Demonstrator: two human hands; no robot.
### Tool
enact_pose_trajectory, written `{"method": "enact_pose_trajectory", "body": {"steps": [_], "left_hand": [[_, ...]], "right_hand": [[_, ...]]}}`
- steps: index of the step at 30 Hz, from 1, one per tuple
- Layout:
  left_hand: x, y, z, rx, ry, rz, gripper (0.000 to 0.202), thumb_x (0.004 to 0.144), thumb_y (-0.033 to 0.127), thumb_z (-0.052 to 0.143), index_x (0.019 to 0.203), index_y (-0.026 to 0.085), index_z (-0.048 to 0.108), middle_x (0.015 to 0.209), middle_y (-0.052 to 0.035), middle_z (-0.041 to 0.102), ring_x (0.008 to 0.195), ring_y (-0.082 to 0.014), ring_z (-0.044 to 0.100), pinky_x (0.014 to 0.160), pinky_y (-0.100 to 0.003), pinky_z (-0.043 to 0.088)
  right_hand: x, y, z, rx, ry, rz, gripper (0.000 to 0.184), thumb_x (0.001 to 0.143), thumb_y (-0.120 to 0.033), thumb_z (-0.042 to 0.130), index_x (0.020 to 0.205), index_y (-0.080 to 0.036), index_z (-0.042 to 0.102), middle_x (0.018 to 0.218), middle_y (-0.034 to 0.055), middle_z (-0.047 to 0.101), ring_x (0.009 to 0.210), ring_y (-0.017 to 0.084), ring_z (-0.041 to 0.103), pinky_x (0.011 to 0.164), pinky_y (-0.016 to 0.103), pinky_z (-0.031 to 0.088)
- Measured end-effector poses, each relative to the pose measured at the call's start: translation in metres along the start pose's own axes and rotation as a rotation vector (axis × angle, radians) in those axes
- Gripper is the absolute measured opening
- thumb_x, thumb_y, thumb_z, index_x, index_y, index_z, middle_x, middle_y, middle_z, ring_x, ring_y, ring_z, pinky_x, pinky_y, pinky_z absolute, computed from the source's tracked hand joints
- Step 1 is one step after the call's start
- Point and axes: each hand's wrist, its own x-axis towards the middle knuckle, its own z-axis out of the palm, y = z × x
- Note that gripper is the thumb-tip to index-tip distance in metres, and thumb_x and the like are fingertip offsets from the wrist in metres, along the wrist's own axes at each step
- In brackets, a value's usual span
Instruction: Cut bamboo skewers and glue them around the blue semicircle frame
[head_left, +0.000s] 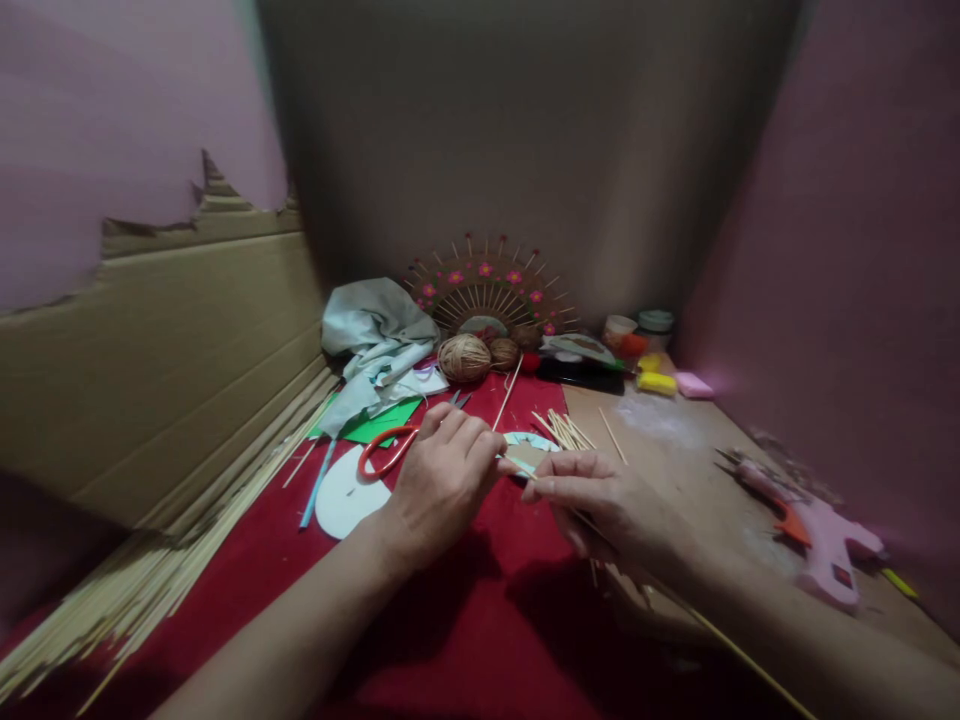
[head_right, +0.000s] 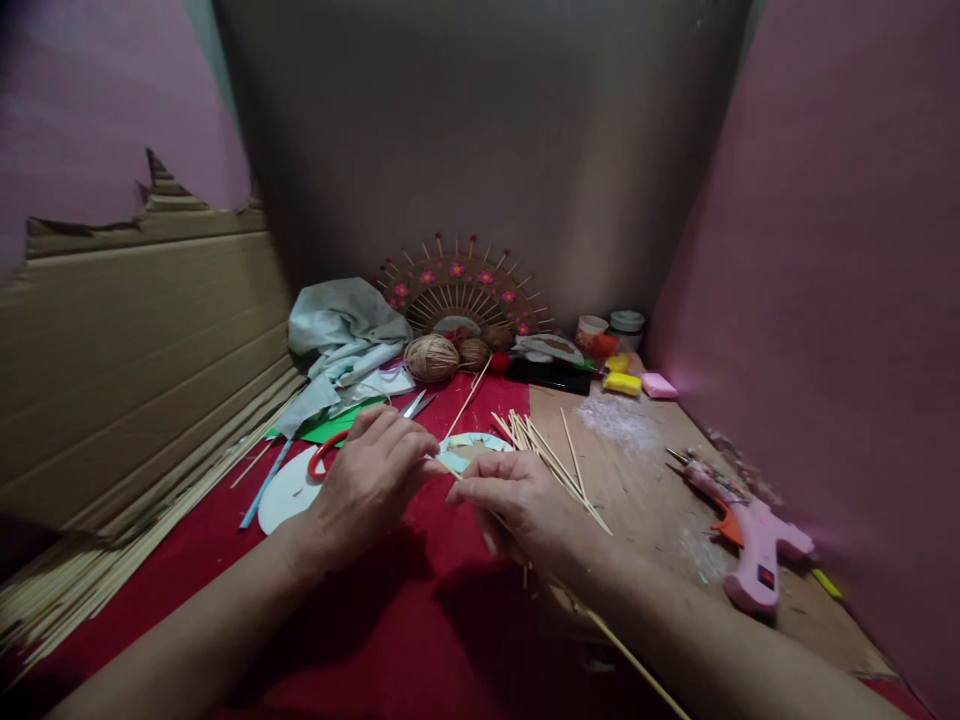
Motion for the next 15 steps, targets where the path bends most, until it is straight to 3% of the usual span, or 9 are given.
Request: {"method": "enact_pose_trajectory", "body": {"steps": [10,15], "left_hand": [[-0.005,0.008,0.0,0.036,0.062,-0.012,0.018,0.092,0.025,0.047,0.079,0.015,0.055,0.068,-0.0024,0.056,0.065,-0.0167,0.046,0.082,-0.039,0.036],[-0.002,0.017,0.005,-0.008,0.117,-0.071,0.027,0.092,0.017,0.042,0.066,0.015,0.051,0.056,0.0005,0.05,0.054,-0.0132,0.042,0.071,-0.035,0.037]], "right_hand": [[-0.002,0.004,0.005,0.07,0.048,-0.034,0.016,0.075,-0.031,0.061,0.068,-0.017,0.062,0.033,-0.0071,0.046,0.025,0.004,0.028,0.027,0.017,0.015],[-0.011,0.002,0.023,0.088,0.014,-0.046,0.022,0.081,-0.035,0.06,0.067,-0.018,0.057,0.038,-0.0061,0.05,0.03,0.004,0.034,0.031,0.016,0.021]]}}
